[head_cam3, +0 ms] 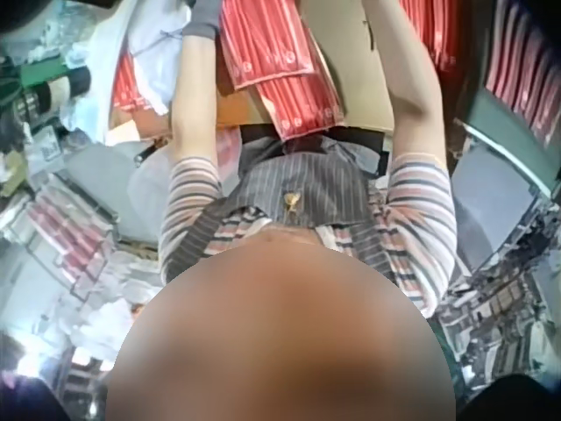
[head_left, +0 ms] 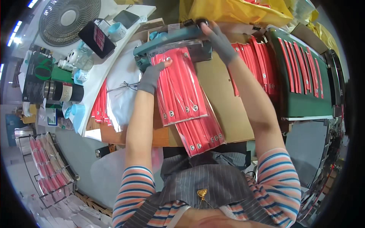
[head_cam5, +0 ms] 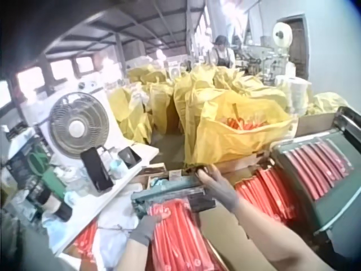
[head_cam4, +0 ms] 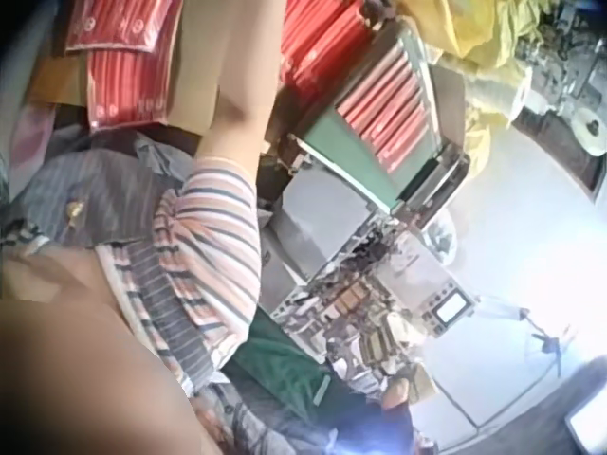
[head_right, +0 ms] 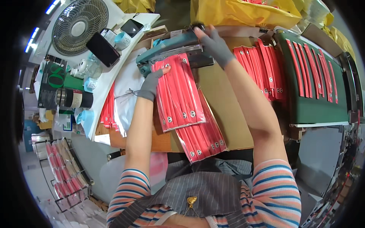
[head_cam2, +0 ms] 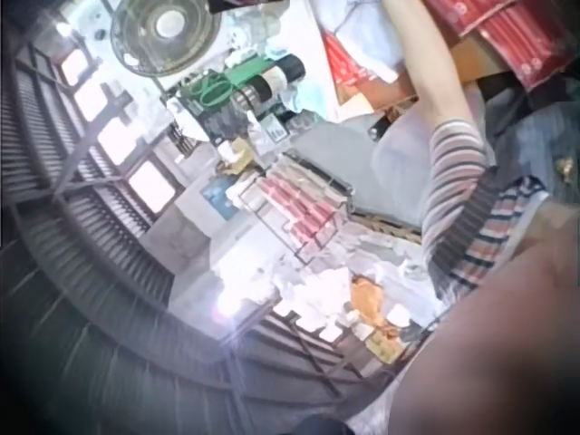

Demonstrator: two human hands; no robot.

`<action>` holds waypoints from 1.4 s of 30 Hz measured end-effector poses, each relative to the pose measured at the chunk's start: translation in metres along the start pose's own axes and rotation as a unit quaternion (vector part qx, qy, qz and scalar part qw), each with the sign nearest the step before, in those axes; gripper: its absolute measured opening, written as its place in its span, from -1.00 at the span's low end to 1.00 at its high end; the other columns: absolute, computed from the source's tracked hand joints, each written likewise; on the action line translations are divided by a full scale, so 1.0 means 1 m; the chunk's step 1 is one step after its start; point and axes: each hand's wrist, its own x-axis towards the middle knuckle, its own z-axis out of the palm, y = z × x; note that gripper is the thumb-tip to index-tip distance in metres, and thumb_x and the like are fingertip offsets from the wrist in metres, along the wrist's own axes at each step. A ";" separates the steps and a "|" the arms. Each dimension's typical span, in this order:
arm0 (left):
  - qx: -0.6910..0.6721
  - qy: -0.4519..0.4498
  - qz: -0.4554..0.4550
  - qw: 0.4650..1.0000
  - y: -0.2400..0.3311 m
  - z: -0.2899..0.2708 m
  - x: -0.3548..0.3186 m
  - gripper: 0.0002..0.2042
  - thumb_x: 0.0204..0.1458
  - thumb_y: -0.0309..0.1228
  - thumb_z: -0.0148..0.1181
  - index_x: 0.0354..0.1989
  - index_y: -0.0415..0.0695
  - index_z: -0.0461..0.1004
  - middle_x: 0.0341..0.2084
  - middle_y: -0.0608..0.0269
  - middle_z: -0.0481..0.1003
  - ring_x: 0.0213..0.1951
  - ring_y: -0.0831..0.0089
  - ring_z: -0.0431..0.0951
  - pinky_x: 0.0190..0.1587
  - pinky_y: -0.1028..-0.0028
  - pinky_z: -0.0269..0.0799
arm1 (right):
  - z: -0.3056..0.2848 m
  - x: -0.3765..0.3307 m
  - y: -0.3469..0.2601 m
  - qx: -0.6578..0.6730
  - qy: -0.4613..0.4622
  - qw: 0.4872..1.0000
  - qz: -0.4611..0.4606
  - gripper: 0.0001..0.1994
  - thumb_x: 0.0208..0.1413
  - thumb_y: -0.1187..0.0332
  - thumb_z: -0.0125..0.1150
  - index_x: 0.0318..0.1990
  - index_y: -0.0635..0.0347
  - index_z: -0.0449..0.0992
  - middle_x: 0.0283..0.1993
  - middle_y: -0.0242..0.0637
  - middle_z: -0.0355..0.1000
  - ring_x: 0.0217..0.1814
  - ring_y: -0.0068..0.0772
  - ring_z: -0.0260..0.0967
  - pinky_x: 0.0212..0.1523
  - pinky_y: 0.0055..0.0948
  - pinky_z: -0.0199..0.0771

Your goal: Bundling red incense sticks, placing them into plastic bags, and sealing the bags using a heat sealing machine.

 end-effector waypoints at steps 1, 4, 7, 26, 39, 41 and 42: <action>-0.001 0.001 0.006 1.000 0.001 0.007 -0.013 -0.51 -0.21 -0.21 0.40 -0.15 -0.32 0.51 -0.26 0.20 0.54 -0.26 0.48 0.52 -0.12 0.51 0.39 | 0.002 -0.036 0.000 0.061 -0.033 0.997 0.019 0.04 -0.05 -0.15 0.23 0.33 0.40 -0.23 0.23 -0.01 0.18 0.30 -0.27 0.11 0.26 -0.40 0.06; 0.119 0.031 0.078 0.989 -0.024 0.035 -0.064 -0.39 -0.20 -0.13 0.40 -0.03 -0.32 0.43 -0.19 0.11 0.52 -0.14 0.41 0.50 -0.05 0.45 0.38 | 0.004 -0.127 0.061 -0.140 -0.093 0.984 -0.062 0.25 -0.22 -0.12 0.40 0.33 0.45 -0.42 0.41 0.09 -0.31 0.45 -0.15 -0.23 0.31 -0.27 0.01; 0.259 0.183 0.218 0.923 -0.079 0.055 -0.134 -0.25 -0.17 -0.07 0.36 0.12 -0.35 0.26 -0.08 0.02 0.46 -0.07 0.38 0.48 0.00 0.40 0.35 | 0.023 -0.208 0.048 -0.289 -0.049 0.950 0.111 -0.05 -0.07 0.20 0.35 0.32 0.46 -0.18 0.32 0.00 0.01 0.30 -0.26 0.09 0.25 -0.29 0.11; 0.462 0.494 0.207 0.707 -0.152 -0.156 -0.547 -0.46 -0.18 -0.27 0.36 -0.02 -0.30 0.38 -0.17 0.00 0.47 -0.06 0.19 0.45 -0.03 0.32 0.34 | 0.379 -0.303 -0.097 0.155 -0.451 0.848 -0.230 -0.61 -0.15 0.47 0.30 -0.09 0.34 0.44 -0.20 -0.21 0.49 -0.17 -0.45 0.45 -0.12 -0.43 0.47; 0.702 0.237 0.040 0.670 -0.181 -0.141 -0.588 -0.94 -0.16 -0.45 0.08 -0.53 -0.13 0.48 -0.60 0.12 0.45 -0.40 0.14 0.49 -0.11 0.28 0.40 | 0.399 -0.259 0.055 -0.459 -0.609 0.437 -0.476 -0.47 -0.20 0.14 0.33 0.02 0.02 0.49 -0.07 -0.29 0.49 0.06 -0.37 0.38 0.05 -0.40 0.35; 0.712 0.231 -0.011 0.663 -0.163 -0.128 -0.575 -0.93 -0.16 -0.46 0.10 -0.50 -0.16 0.48 -0.56 0.14 0.47 -0.29 0.17 0.50 0.04 0.26 0.33 | 0.408 -0.232 0.057 -0.498 -0.603 0.429 -0.453 -0.46 -0.25 0.12 0.35 -0.01 -0.01 0.51 -0.09 -0.28 0.49 0.06 -0.37 0.39 0.03 -0.40 0.36; 0.712 0.221 -0.005 0.666 -0.162 -0.129 -0.576 -0.93 -0.16 -0.46 0.10 -0.50 -0.16 0.48 -0.56 0.14 0.47 -0.29 0.17 0.50 0.04 0.26 0.33 | 0.411 -0.222 0.058 -0.516 -0.600 0.425 -0.440 -0.46 -0.28 0.11 0.36 -0.02 -0.02 0.52 -0.10 -0.28 0.50 0.06 -0.37 0.39 0.02 -0.41 0.37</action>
